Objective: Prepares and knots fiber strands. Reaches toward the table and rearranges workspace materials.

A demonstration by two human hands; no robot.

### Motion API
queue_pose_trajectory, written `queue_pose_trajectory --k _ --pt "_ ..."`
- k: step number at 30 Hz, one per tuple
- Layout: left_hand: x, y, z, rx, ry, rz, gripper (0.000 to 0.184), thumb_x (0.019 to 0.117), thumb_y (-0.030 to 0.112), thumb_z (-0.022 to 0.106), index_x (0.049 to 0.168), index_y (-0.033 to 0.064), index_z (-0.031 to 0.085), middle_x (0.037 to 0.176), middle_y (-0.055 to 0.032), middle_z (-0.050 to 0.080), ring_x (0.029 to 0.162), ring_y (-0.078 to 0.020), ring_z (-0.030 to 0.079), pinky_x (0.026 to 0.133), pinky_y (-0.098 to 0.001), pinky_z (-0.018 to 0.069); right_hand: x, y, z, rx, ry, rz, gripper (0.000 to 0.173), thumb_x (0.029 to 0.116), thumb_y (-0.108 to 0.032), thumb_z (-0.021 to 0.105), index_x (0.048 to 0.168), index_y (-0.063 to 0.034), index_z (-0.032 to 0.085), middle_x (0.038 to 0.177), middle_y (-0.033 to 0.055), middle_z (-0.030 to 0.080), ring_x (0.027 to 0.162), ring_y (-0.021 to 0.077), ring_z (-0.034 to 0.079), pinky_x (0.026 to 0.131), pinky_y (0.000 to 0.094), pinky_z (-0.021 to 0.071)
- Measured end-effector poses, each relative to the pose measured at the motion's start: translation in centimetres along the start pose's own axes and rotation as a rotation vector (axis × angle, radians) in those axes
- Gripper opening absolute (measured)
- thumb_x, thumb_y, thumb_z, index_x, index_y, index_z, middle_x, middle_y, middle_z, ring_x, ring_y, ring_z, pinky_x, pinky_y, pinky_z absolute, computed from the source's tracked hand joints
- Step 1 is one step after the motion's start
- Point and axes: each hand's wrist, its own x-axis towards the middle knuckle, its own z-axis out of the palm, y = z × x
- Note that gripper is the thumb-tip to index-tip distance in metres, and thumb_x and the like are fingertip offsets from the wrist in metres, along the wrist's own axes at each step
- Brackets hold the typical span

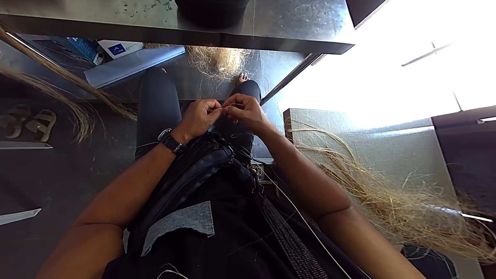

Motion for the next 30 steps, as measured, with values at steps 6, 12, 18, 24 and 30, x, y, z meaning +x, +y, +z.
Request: queue_pose_trajectory --k 6,12,18,24,30 --pt "0.0 -0.1 0.1 0.025 -0.003 0.029 0.022 0.1016 0.026 0.06 0.088 0.0129 0.071 0.062 0.0043 0.053 0.054 -0.0083 0.047 0.054 -0.0299 0.0389 0.1 0.2 -0.2 -0.08 0.016 -0.054 0.008 0.0964 -0.007 0.064 0.098 -0.0012 0.07 0.082 0.0051 0.07 0.063 0.0095 0.063 0.057 0.0258 0.0546" --pt "0.0 -0.1 0.0 0.016 -0.008 0.028 0.021 0.1017 0.025 0.059 0.089 0.0134 0.072 0.061 0.0048 0.052 0.054 -0.0083 0.046 0.054 -0.0297 0.0386 0.1 0.1 -0.3 -0.121 0.022 -0.047 0.01 0.0965 -0.006 0.063 0.097 -0.0017 0.071 0.082 0.0052 0.071 0.063 0.0091 0.064 0.057 0.0254 0.055" --pt "-0.2 0.1 0.1 -0.002 -0.011 0.074 0.019 0.101 0.024 0.06 0.092 0.0133 0.073 0.063 0.0055 0.055 0.054 -0.0061 0.047 0.054 -0.0279 0.0399 0.2 0.2 -0.4 -0.251 0.04 -0.054 0.009 0.0935 -0.012 0.065 0.093 -0.0061 0.072 0.087 0.0039 0.069 0.065 0.0105 0.063 0.059 0.0299 0.0554" --pt "-0.2 0.0 0.3 -0.061 0.016 0.119 0.02 0.1014 0.022 0.059 0.093 0.0123 0.074 0.066 0.0057 0.059 0.057 -0.0041 0.049 0.055 -0.0249 0.0409 0.5 0.2 -0.8 -0.213 0.063 -0.021 0.009 0.0949 -0.01 0.064 0.093 -0.0045 0.072 0.081 0.0043 0.07 0.062 0.0101 0.063 0.058 0.028 0.0545" --pt "-0.3 -0.5 -0.5 -0.021 -0.002 0.034 0.022 0.1025 0.024 0.058 0.092 0.0133 0.073 0.063 0.0053 0.055 0.055 -0.0066 0.047 0.054 -0.0284 0.0398 0.3 -0.2 -1.1 -0.005 0.097 0.086 0.017 0.1028 -0.011 0.062 0.106 0.0008 0.073 0.091 0.0094 0.074 0.067 0.0137 0.069 0.06 0.0287 0.0601"
